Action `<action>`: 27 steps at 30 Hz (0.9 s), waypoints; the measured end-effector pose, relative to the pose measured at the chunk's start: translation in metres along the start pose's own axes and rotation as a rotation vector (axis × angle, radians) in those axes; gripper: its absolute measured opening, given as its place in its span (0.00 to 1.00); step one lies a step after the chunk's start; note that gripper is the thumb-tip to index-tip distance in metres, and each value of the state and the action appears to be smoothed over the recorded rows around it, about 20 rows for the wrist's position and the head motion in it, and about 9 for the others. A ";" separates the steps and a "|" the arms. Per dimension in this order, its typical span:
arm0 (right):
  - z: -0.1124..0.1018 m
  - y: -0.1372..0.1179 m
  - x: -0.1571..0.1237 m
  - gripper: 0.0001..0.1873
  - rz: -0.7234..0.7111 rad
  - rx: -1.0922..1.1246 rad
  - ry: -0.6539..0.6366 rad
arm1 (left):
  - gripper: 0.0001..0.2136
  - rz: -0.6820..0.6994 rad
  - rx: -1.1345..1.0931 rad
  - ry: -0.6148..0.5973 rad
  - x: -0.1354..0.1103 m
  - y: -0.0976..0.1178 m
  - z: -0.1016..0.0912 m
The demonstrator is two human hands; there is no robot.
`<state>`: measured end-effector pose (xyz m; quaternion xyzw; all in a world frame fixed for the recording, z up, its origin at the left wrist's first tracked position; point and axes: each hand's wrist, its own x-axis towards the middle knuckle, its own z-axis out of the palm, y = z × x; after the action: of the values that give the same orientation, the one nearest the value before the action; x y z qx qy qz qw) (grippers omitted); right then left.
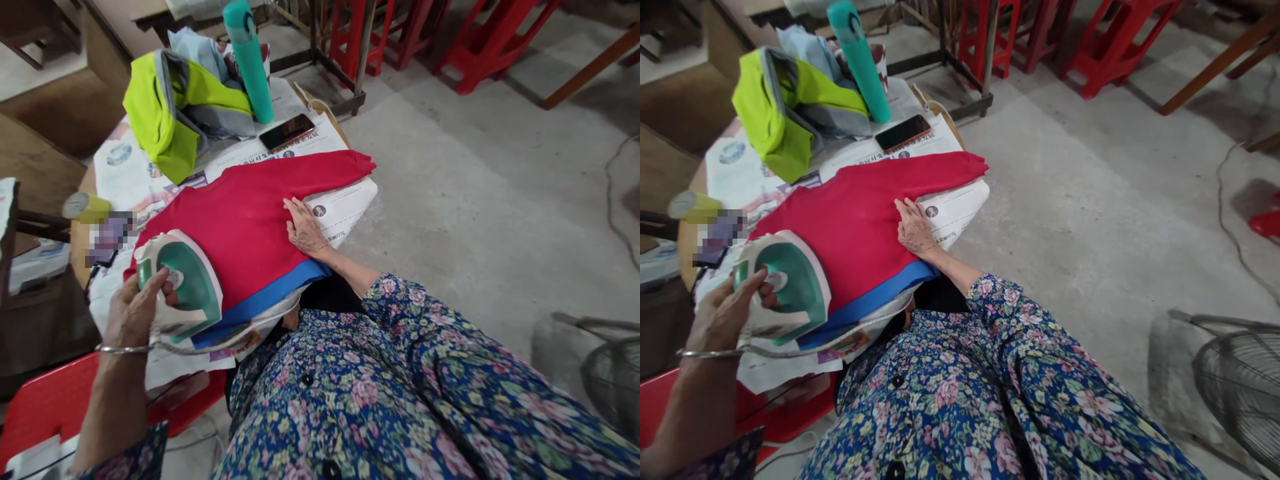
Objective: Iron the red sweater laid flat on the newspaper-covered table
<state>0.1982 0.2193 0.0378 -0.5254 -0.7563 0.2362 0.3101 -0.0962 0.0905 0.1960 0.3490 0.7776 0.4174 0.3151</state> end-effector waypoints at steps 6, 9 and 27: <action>-0.004 -0.003 0.000 0.40 -0.003 -0.036 -0.024 | 0.26 -0.199 -0.022 0.078 -0.047 -0.004 -0.002; -0.005 -0.004 0.001 0.41 0.006 -0.036 -0.027 | 0.25 -0.172 0.002 0.009 -0.055 -0.004 0.000; -0.001 0.010 0.003 0.38 -0.014 0.036 0.039 | 0.28 -0.044 -0.286 -0.410 -0.103 0.008 0.113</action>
<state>0.2042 0.2258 0.0326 -0.5191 -0.7493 0.2372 0.3358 0.0521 0.0593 0.1721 0.3613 0.6379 0.4365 0.5215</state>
